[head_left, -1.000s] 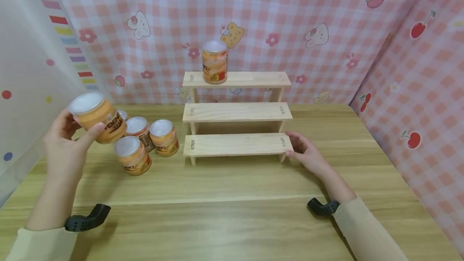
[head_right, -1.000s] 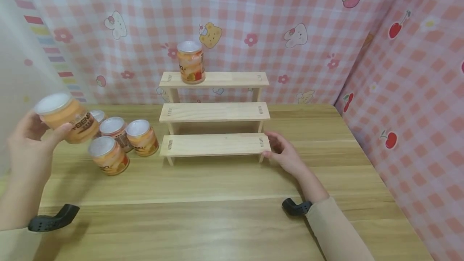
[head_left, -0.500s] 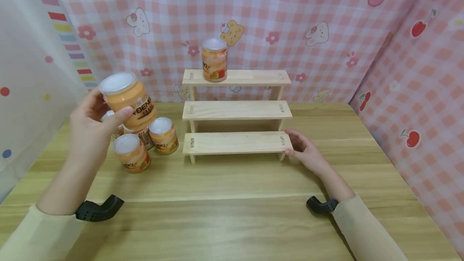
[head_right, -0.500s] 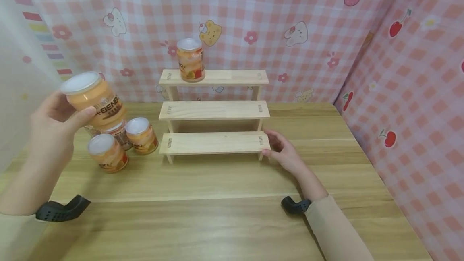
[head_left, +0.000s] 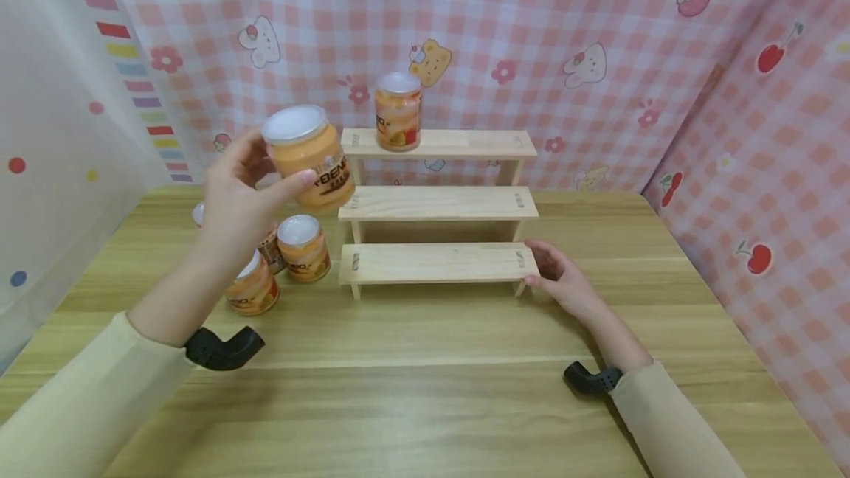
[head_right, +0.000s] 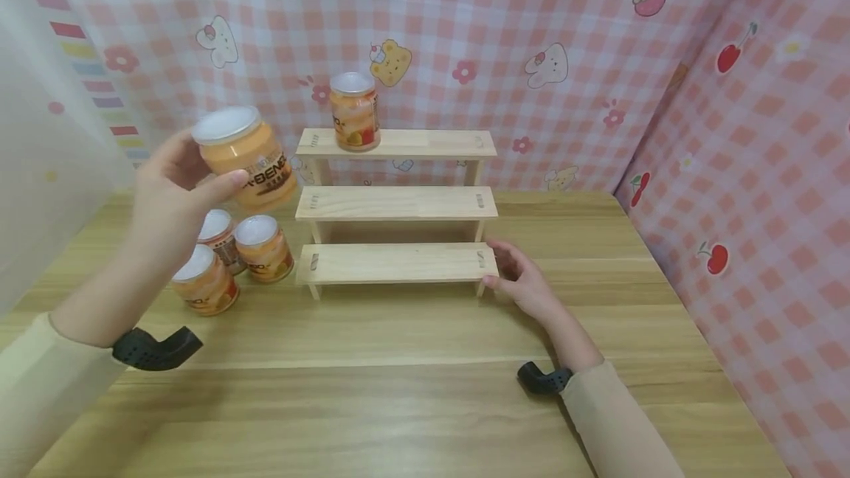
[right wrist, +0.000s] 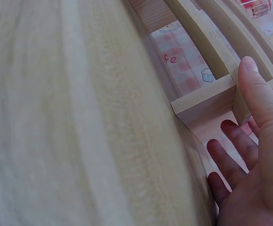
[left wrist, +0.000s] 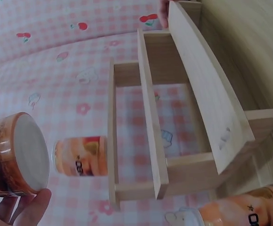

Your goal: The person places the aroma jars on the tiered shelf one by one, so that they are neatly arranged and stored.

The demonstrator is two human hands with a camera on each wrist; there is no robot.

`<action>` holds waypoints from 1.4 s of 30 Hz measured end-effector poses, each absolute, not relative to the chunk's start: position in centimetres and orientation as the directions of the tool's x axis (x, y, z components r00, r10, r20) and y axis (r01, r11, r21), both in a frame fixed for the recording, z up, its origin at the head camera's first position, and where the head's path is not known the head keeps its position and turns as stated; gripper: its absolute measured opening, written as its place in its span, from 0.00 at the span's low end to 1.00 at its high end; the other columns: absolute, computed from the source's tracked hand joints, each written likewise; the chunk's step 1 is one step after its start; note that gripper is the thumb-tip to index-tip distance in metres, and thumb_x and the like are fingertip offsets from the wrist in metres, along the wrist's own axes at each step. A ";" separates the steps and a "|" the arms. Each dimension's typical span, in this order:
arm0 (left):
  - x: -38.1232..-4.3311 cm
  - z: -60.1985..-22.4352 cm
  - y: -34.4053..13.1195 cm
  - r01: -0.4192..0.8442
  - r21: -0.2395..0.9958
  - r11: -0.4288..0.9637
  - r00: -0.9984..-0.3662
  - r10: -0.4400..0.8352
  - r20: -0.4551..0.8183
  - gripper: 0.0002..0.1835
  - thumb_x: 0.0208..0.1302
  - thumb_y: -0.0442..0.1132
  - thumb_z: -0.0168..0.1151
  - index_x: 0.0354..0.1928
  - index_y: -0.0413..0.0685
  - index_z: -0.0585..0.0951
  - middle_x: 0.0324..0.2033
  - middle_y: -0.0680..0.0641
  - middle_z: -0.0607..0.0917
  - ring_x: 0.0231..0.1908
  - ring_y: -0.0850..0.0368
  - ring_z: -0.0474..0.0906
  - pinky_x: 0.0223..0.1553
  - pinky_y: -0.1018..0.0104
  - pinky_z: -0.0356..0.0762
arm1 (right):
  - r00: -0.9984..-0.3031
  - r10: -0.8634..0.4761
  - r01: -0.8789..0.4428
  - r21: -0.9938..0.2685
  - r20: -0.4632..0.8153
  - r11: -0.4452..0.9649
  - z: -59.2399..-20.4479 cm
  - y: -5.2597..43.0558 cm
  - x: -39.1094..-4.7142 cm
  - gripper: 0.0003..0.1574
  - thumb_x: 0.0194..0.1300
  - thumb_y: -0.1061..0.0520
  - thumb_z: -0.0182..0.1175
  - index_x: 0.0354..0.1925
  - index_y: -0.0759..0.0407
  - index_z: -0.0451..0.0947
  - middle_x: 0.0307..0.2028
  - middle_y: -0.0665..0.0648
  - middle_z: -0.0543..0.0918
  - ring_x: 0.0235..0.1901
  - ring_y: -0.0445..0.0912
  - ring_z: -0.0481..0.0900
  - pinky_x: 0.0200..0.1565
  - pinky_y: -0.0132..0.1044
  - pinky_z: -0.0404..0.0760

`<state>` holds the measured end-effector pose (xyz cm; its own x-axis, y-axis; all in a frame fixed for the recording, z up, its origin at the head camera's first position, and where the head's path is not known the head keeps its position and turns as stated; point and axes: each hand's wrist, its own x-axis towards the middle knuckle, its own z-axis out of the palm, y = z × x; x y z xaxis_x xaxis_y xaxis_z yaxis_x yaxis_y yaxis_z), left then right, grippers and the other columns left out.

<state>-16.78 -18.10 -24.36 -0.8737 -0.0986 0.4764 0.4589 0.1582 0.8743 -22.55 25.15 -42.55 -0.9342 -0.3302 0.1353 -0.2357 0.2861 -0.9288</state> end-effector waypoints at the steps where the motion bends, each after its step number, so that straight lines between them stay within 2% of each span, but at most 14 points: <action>1: -17.0 -24.2 -17.7 0.458 0.873 0.167 -0.875 -0.088 0.476 0.29 0.53 0.35 0.73 0.59 0.48 0.76 0.48 0.46 0.79 0.47 0.53 0.74 0.47 0.68 0.72 | -0.934 -0.330 -0.236 -0.929 0.136 0.286 -42.6 25.2 -22.6 0.39 0.63 0.66 0.62 0.69 0.66 0.58 0.58 0.69 0.70 0.53 0.49 0.69 0.54 0.35 0.67; 5: -18.1 -23.9 -16.0 0.464 0.859 0.217 -0.874 -0.045 0.484 0.31 0.53 0.37 0.73 0.61 0.47 0.74 0.49 0.47 0.80 0.47 0.54 0.74 0.49 0.65 0.71 | -0.935 -0.329 -0.236 -0.928 0.136 0.288 -42.6 25.2 -22.6 0.39 0.63 0.66 0.62 0.69 0.66 0.58 0.58 0.69 0.70 0.53 0.49 0.70 0.54 0.35 0.67; 12: -19.8 -23.6 -13.2 0.466 0.858 0.217 -0.880 0.013 0.474 0.33 0.52 0.37 0.74 0.62 0.45 0.73 0.49 0.46 0.79 0.47 0.54 0.75 0.50 0.61 0.73 | -0.931 -0.335 -0.243 -0.928 0.143 0.281 -42.5 25.2 -22.5 0.40 0.63 0.66 0.62 0.69 0.65 0.58 0.58 0.69 0.70 0.54 0.50 0.69 0.54 0.33 0.68; 19: -21.5 -23.6 -10.4 0.486 0.853 0.189 -0.874 0.098 0.476 0.35 0.53 0.38 0.74 0.64 0.46 0.71 0.49 0.47 0.78 0.46 0.53 0.76 0.44 0.59 0.79 | -0.932 -0.333 -0.244 -0.928 0.144 0.280 -42.5 25.2 -22.7 0.39 0.63 0.66 0.62 0.69 0.65 0.58 0.58 0.69 0.70 0.53 0.49 0.70 0.53 0.31 0.68; 23: -22.4 -23.6 -8.9 0.492 0.848 0.198 -0.871 0.112 0.479 0.35 0.53 0.40 0.74 0.63 0.48 0.72 0.48 0.49 0.78 0.45 0.55 0.75 0.41 0.60 0.79 | -0.930 -0.334 -0.249 -0.929 0.151 0.275 -42.6 25.3 -22.7 0.39 0.63 0.67 0.62 0.69 0.66 0.58 0.58 0.69 0.70 0.52 0.47 0.70 0.52 0.31 0.69; 27: -23.2 -23.5 -7.5 0.483 0.850 0.210 -0.876 0.121 0.468 0.37 0.53 0.42 0.74 0.65 0.50 0.70 0.50 0.50 0.78 0.46 0.57 0.75 0.43 0.62 0.78 | -0.928 -0.337 -0.255 -0.928 0.156 0.272 -42.6 25.2 -22.6 0.39 0.63 0.67 0.62 0.68 0.66 0.58 0.57 0.69 0.70 0.52 0.47 0.70 0.52 0.31 0.69; 30: -23.8 -23.4 -6.5 0.480 0.855 0.198 -0.877 0.116 0.466 0.37 0.53 0.41 0.74 0.65 0.49 0.70 0.49 0.50 0.78 0.45 0.57 0.76 0.45 0.64 0.77 | -0.929 -0.336 -0.255 -0.927 0.156 0.274 -42.6 25.2 -22.6 0.39 0.63 0.67 0.62 0.69 0.66 0.58 0.57 0.70 0.70 0.52 0.47 0.70 0.52 0.31 0.69; 37: -25.5 -23.3 -4.3 0.481 0.854 0.199 -0.876 0.087 0.474 0.39 0.52 0.41 0.75 0.66 0.48 0.69 0.44 0.51 0.78 0.44 0.58 0.76 0.42 0.68 0.77 | -0.934 -0.329 -0.238 -0.930 0.140 0.280 -42.5 25.2 -22.5 0.39 0.63 0.67 0.62 0.69 0.65 0.58 0.58 0.69 0.70 0.52 0.47 0.70 0.52 0.31 0.68; 42: -26.5 -23.3 -3.1 0.474 0.845 0.247 -0.880 0.092 0.466 0.41 0.51 0.41 0.75 0.68 0.47 0.67 0.47 0.50 0.78 0.46 0.57 0.75 0.44 0.71 0.76 | -0.933 -0.332 -0.242 -0.929 0.143 0.279 -42.5 25.1 -22.4 0.39 0.63 0.66 0.62 0.69 0.65 0.58 0.58 0.69 0.71 0.52 0.47 0.70 0.52 0.31 0.69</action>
<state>-26.52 -3.08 -23.29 -0.8798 0.0919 0.4664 0.4738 0.2469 0.8453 -22.45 25.06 -42.48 -0.9325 -0.3315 0.1430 -0.2419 0.2795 -0.9292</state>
